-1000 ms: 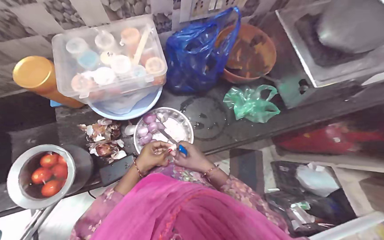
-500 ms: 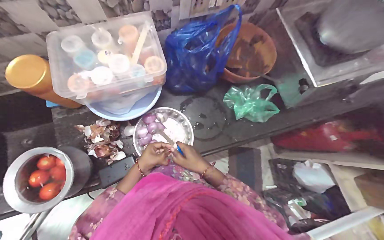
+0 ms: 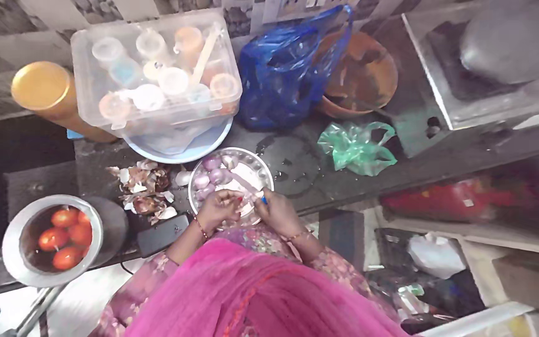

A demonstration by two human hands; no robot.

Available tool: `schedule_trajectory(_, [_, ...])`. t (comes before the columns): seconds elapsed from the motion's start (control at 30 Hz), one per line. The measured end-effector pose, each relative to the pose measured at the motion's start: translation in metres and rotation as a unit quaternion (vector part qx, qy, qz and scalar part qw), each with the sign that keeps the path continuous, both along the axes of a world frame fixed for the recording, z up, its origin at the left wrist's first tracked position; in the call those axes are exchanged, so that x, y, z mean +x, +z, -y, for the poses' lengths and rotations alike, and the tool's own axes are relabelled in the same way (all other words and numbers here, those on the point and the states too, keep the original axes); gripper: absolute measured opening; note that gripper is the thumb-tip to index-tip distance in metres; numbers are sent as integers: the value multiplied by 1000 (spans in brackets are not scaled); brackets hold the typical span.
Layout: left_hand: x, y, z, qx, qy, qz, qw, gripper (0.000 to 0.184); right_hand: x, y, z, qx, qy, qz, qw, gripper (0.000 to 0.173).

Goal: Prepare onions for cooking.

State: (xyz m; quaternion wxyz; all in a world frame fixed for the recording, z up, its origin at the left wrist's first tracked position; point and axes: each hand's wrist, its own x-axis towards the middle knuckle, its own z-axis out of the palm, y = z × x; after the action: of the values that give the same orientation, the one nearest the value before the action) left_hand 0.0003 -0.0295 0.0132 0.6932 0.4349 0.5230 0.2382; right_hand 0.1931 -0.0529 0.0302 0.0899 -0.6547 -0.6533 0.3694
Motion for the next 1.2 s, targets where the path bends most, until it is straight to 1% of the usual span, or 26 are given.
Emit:
schedule_trajectory(0.1, [6, 0, -4, 4, -14, -41, 999, 32, 7, -2, -5, 17, 14, 20, 1000, 38])
schedule_trajectory(0.17, [11, -2, -5, 11, -51, -43, 998, 41, 6, -5, -10, 5, 21, 33, 999, 39])
schedule_trajectory(0.23, [14, -4, -6, 27, -107, -55, 992, 47, 4, -7, -14, -4, 25, 64, 998, 41])
schedule_trajectory(0.37, [17, -2, -7, 86, -174, -128, 973, 39, 0, -4, -18, -6, 27, 144, 989, 46])
schedule_trajectory(0.5, [13, -4, -3, 115, -204, -166, 958, 44, 2, -5, -17, 20, 34, 190, 981, 50])
schedule_trajectory(0.57, [9, 0, -1, 116, -211, -181, 954, 45, 4, -8, -18, 37, 53, 199, 978, 53])
schedule_trajectory(0.63, [7, 0, 1, 131, -220, -190, 948, 46, 4, -3, -21, 6, 74, 198, 977, 54])
schedule_trajectory(0.73, [5, -2, 2, 157, -243, -220, 932, 45, 8, 6, -22, -9, 100, 178, 979, 49])
schedule_trajectory(0.8, [4, -3, 3, 174, -260, -242, 919, 45, 11, 13, -23, -2, 104, 177, 979, 46])
schedule_trajectory(0.9, [0, -3, 4, 171, -249, -248, 921, 46, 15, 21, -20, 71, 81, 192, 975, 38])
schedule_trajectory(0.97, [-2, -5, 5, 145, -217, -242, 935, 51, 13, 27, -15, 128, 43, 178, 975, 33])
schedule_trajectory(1.03, [-2, -5, 6, 125, -182, -227, 949, 57, 8, 22, -10, 204, 0, 158, 966, 32])
schedule_trajectory(1.07, [-1, -6, 6, 119, -170, -218, 954, 60, 5, 16, -9, 203, -21, 151, 967, 34])
schedule_trajectory(1.13, [2, -7, 6, 110, -159, -197, 961, 66, 1, 5, -10, 125, -62, 136, 981, 39])
schedule_trajectory(1.2, [9, -7, 3, 96, -153, -179, 967, 77, 2, -3, -10, 90, -102, 108, 985, 35])
